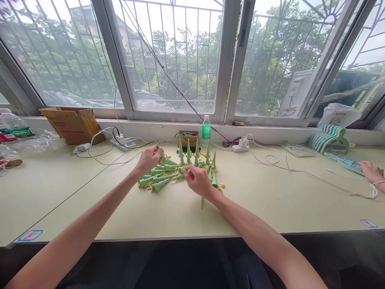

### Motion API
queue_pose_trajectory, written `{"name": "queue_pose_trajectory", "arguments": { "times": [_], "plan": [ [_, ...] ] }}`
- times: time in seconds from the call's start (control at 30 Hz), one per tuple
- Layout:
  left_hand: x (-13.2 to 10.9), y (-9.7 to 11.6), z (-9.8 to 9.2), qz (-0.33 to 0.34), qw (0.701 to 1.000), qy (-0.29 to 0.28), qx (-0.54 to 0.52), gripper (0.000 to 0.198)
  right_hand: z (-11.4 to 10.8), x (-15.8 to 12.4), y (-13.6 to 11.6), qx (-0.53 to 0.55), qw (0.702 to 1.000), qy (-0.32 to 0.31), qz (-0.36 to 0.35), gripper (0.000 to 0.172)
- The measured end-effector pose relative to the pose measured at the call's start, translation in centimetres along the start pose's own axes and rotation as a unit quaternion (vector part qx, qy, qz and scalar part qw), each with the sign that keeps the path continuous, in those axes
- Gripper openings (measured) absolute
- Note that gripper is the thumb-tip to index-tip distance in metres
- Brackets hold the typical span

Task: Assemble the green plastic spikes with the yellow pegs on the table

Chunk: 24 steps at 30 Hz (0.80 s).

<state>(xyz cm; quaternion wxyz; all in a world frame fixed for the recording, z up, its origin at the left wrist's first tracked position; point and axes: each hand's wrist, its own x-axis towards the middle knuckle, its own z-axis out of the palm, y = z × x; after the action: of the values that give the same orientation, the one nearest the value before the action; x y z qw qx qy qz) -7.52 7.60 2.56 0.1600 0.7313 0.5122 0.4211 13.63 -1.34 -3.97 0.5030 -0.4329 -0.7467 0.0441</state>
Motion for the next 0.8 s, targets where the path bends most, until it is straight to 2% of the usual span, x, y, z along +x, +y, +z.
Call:
{"name": "queue_pose_trajectory", "arguments": {
  "times": [0.13, 0.27, 0.53, 0.8],
  "plan": [
    [3.3, -2.2, -0.3, 0.012, 0.995, -0.016, 0.099, 0.028, 0.1, -0.2, -0.2, 0.001, 1.0, -0.02, -0.011, 0.026],
    [4.8, -3.0, 0.8, 0.016, 0.993, -0.041, 0.107, 0.026, 0.1, -0.3, 0.0, -0.006, 1.0, -0.019, -0.01, 0.027],
    [5.4, -3.3, 2.8, 0.054, 0.99, -0.071, 0.105, 0.028, 0.0, -0.3, -0.1, -0.006, 1.0, -0.029, -0.009, 0.025],
    [5.3, -4.1, 3.9, 0.061, 0.986, -0.114, 0.109, 0.023, 0.2, -0.4, 0.0, -0.007, 0.999, -0.041, -0.008, 0.025]
  ]
}}
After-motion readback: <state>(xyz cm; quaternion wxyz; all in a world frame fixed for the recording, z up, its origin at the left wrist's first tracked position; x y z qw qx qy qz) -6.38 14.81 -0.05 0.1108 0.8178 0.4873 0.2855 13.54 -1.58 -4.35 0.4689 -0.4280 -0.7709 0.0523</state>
